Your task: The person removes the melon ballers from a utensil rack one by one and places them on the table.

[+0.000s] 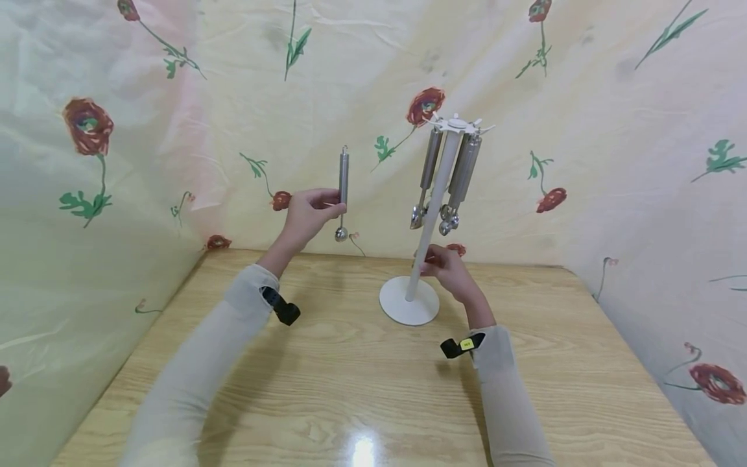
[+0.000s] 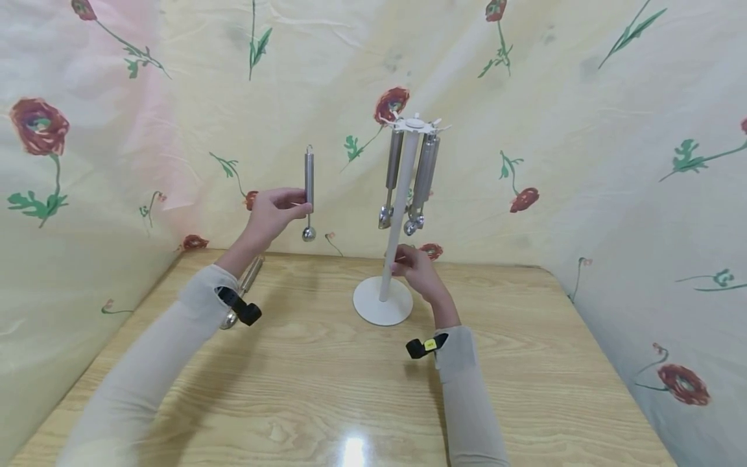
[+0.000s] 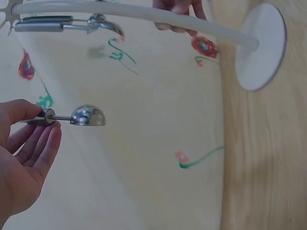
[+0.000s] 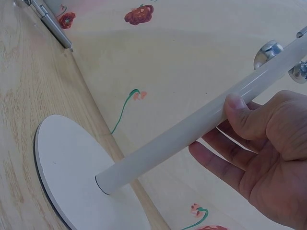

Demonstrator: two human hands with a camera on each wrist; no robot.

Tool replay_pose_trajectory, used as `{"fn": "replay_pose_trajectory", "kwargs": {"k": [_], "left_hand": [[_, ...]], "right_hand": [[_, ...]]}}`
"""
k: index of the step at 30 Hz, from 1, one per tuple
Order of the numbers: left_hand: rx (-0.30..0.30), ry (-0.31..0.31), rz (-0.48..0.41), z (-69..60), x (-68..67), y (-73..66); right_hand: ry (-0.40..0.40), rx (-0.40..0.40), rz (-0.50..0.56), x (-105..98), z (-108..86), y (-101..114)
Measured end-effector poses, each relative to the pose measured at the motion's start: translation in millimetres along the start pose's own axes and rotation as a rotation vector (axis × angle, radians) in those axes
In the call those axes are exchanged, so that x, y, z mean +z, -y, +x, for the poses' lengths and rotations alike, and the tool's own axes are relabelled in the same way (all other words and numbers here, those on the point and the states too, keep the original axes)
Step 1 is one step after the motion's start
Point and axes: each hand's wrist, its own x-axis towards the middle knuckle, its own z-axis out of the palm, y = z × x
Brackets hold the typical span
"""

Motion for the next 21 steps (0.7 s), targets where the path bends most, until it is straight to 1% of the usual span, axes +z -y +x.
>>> {"fn": "replay_pose_trajectory", "kwargs": {"k": [3,6,12,15,21], "left_hand": [[-0.039,0.006,0.041,-4.7,-8.1,9.5],[-0.065,0.014,0.061,-10.3,-15.3,19.6],[-0.098,0.033,0.074,-20.9,-29.2,38.7],[-0.131,0.049,0.083,-27.4,-36.4,48.6],[-0.196,0.082,0.092,-41.2,-49.9,73.3]], "right_hand": [[-0.001,0.001,0.006,0,-0.3,0],[-0.001,0.003,0.011,0,-0.6,0],[0.0,0.014,0.006,0,0.0,-1],[0.001,0.021,0.01,0,0.3,0],[0.009,0.015,0.009,1,0.4,0]]}}
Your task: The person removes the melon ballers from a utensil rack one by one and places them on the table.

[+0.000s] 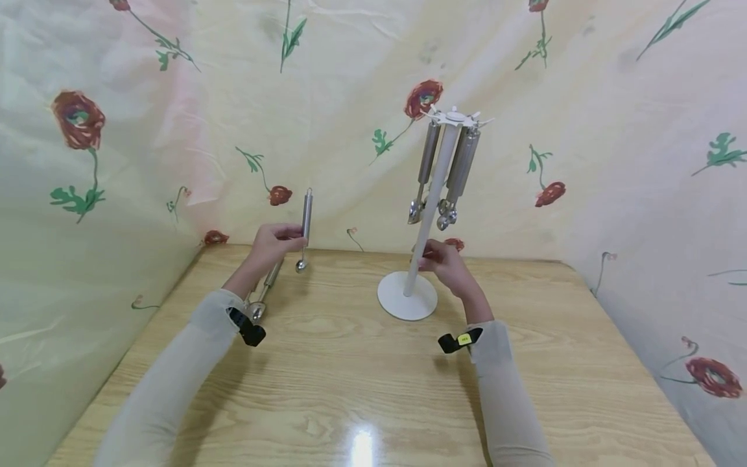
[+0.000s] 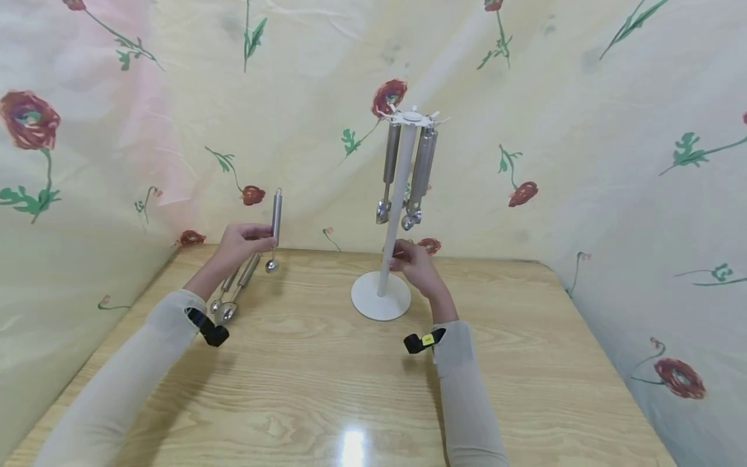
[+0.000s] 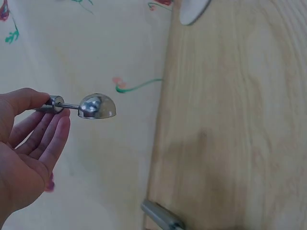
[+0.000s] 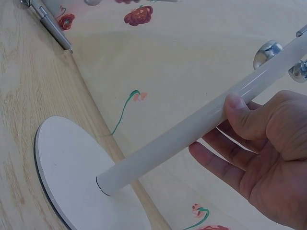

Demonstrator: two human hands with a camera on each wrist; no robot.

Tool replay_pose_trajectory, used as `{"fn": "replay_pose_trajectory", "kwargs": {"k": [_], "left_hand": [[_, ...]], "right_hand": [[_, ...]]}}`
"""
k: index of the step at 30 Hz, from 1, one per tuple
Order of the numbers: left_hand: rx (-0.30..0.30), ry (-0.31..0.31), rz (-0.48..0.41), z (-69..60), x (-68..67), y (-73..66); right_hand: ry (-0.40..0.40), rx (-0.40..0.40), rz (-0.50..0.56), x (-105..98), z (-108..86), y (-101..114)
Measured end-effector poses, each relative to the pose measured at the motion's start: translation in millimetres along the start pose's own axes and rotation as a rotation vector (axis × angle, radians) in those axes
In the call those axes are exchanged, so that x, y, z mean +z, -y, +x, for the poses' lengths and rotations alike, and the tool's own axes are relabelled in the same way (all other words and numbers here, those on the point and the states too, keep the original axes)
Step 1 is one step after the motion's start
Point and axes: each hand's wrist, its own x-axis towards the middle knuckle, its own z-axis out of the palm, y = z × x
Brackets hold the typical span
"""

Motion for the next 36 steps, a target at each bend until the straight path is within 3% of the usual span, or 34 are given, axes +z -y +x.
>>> {"fn": "replay_pose_trajectory", "kwargs": {"k": [9,16,23,36], "left_hand": [[-0.054,0.05,-0.006,-10.5,-11.2,38.2],[-0.086,0.051,0.0,-16.1,-17.2,60.9],[-0.065,0.064,0.032,-21.8,-19.2,72.8],[-0.126,0.062,0.095,-27.4,-21.7,82.3]], "right_hand": [[-0.005,0.009,0.01,0,-0.7,1],[-0.005,0.016,0.017,0,-0.3,1],[-0.009,0.015,0.012,0,0.2,-1],[-0.004,0.011,0.02,0,0.0,0]]}}
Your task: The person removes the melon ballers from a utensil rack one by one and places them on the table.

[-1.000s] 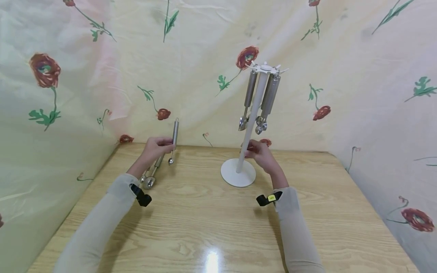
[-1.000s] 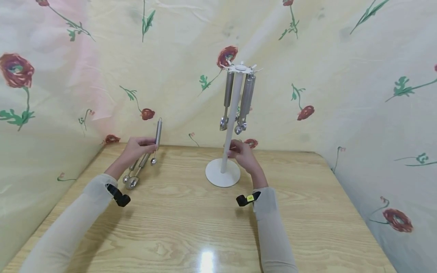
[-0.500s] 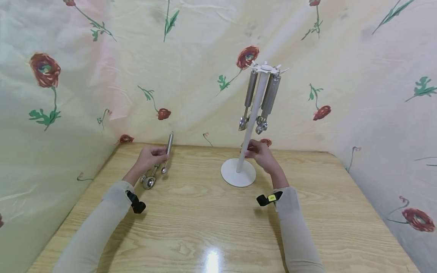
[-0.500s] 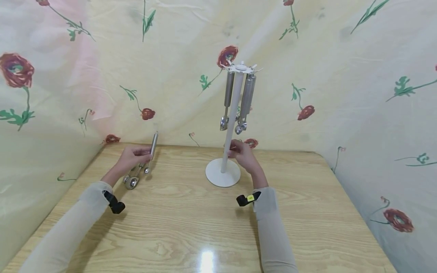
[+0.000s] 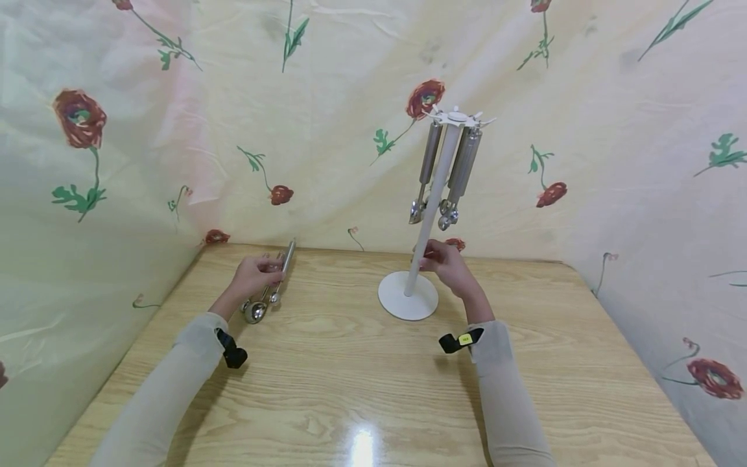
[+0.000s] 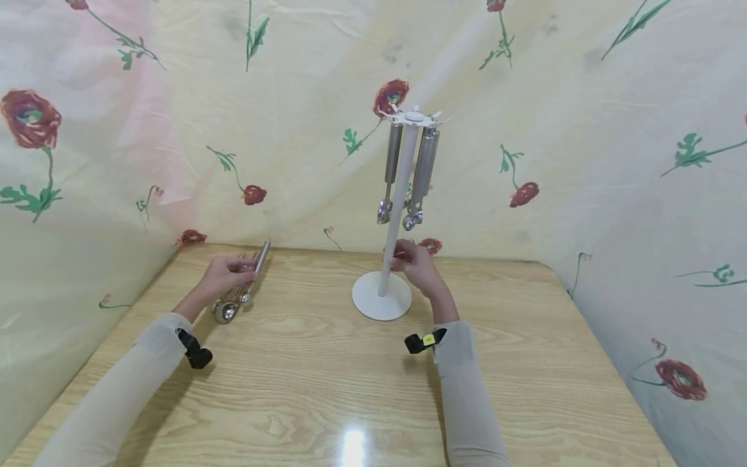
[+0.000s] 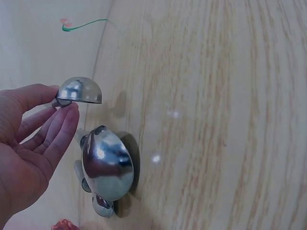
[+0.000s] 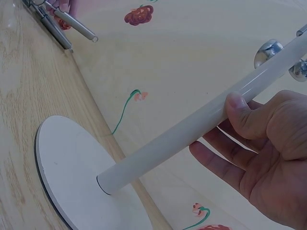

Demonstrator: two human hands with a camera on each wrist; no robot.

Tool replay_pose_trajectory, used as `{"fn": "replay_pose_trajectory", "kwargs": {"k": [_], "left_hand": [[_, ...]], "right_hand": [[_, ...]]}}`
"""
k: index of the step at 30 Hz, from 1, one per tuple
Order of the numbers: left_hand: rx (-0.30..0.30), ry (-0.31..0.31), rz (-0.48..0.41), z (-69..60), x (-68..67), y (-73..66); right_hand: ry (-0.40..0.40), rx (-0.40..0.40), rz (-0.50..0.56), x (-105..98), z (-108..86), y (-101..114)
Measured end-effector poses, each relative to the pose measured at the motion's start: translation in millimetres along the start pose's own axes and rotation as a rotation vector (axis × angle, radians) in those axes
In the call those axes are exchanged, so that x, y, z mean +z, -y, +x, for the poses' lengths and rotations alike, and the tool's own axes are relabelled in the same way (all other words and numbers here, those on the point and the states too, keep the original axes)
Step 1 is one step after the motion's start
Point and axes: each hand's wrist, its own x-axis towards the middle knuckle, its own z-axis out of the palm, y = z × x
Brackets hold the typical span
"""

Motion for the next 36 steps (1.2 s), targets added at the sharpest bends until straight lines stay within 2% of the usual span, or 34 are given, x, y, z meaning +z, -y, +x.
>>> {"fn": "replay_pose_trajectory", "kwargs": {"k": [7,13,25,36], "left_hand": [[-0.067,-0.014,0.028,0.6,-0.1,3.8],[-0.092,-0.03,0.077,0.7,1.2,1.8],[-0.059,-0.085,0.149,0.6,6.0,8.0],[-0.035,-0.133,0.256,-0.3,16.8,3.6]], "right_hand": [[-0.005,-0.009,-0.003,0,0.1,-1],[-0.009,-0.005,-0.005,0,0.4,-2],[0.007,-0.013,0.008,-1,0.9,-1],[0.003,0.0,0.0,-1,1.0,-1]]}}
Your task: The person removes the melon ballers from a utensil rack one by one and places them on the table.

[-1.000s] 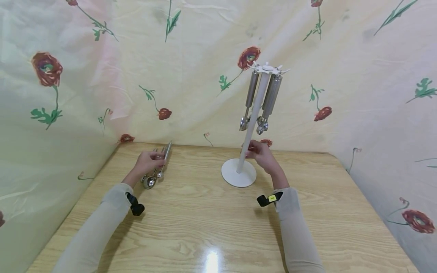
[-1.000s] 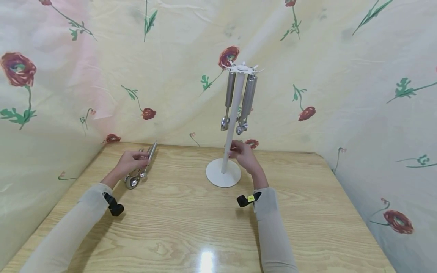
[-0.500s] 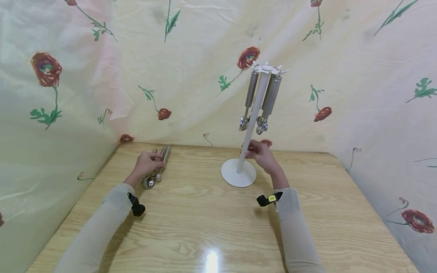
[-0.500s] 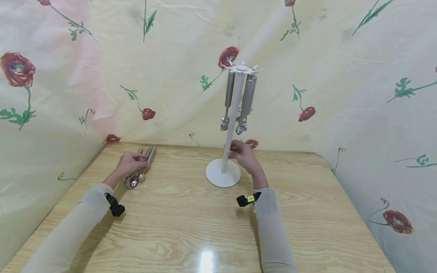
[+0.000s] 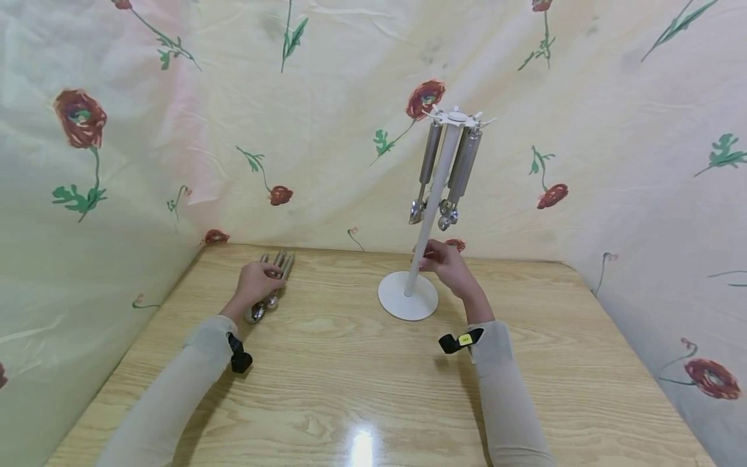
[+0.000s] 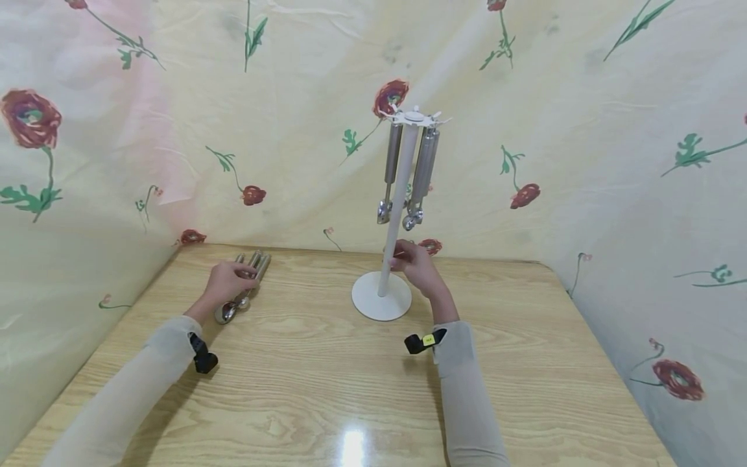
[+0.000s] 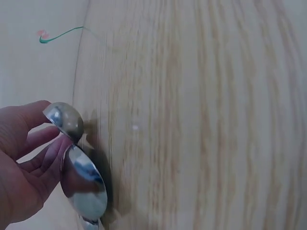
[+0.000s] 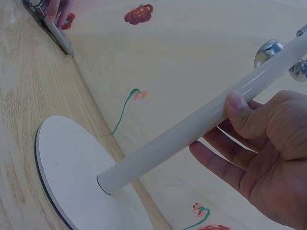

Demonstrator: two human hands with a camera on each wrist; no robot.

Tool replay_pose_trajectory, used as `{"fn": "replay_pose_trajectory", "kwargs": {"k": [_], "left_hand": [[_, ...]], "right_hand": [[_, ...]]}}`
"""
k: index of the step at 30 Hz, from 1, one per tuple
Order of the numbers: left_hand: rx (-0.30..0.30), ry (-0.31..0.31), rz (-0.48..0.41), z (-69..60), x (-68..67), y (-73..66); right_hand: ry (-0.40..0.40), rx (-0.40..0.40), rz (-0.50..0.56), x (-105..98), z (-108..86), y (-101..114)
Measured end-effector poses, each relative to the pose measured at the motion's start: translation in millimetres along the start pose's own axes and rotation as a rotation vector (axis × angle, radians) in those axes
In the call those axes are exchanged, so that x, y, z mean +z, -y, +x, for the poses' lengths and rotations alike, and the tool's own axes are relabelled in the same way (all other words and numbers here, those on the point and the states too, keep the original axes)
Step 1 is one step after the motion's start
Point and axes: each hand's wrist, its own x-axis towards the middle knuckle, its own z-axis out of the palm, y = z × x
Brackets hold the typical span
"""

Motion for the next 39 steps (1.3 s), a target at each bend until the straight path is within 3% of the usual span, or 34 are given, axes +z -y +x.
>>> {"fn": "replay_pose_trajectory", "kwargs": {"k": [6,18,34,39], "left_hand": [[0.035,0.007,0.043,0.1,3.2,-1.6],[0.043,0.088,0.068,0.8,3.3,-4.4],[0.097,0.025,0.124,-3.8,3.5,-6.5],[0.073,0.034,0.145,-5.0,1.9,-10.1]], "right_hand": [[0.004,0.004,0.017,0.0,-0.7,0.1],[-0.008,0.007,0.007,-0.1,-1.2,0.1],[-0.005,0.006,0.011,1.4,-4.1,2.6],[-0.005,0.011,0.012,2.1,-5.4,2.0]]}}
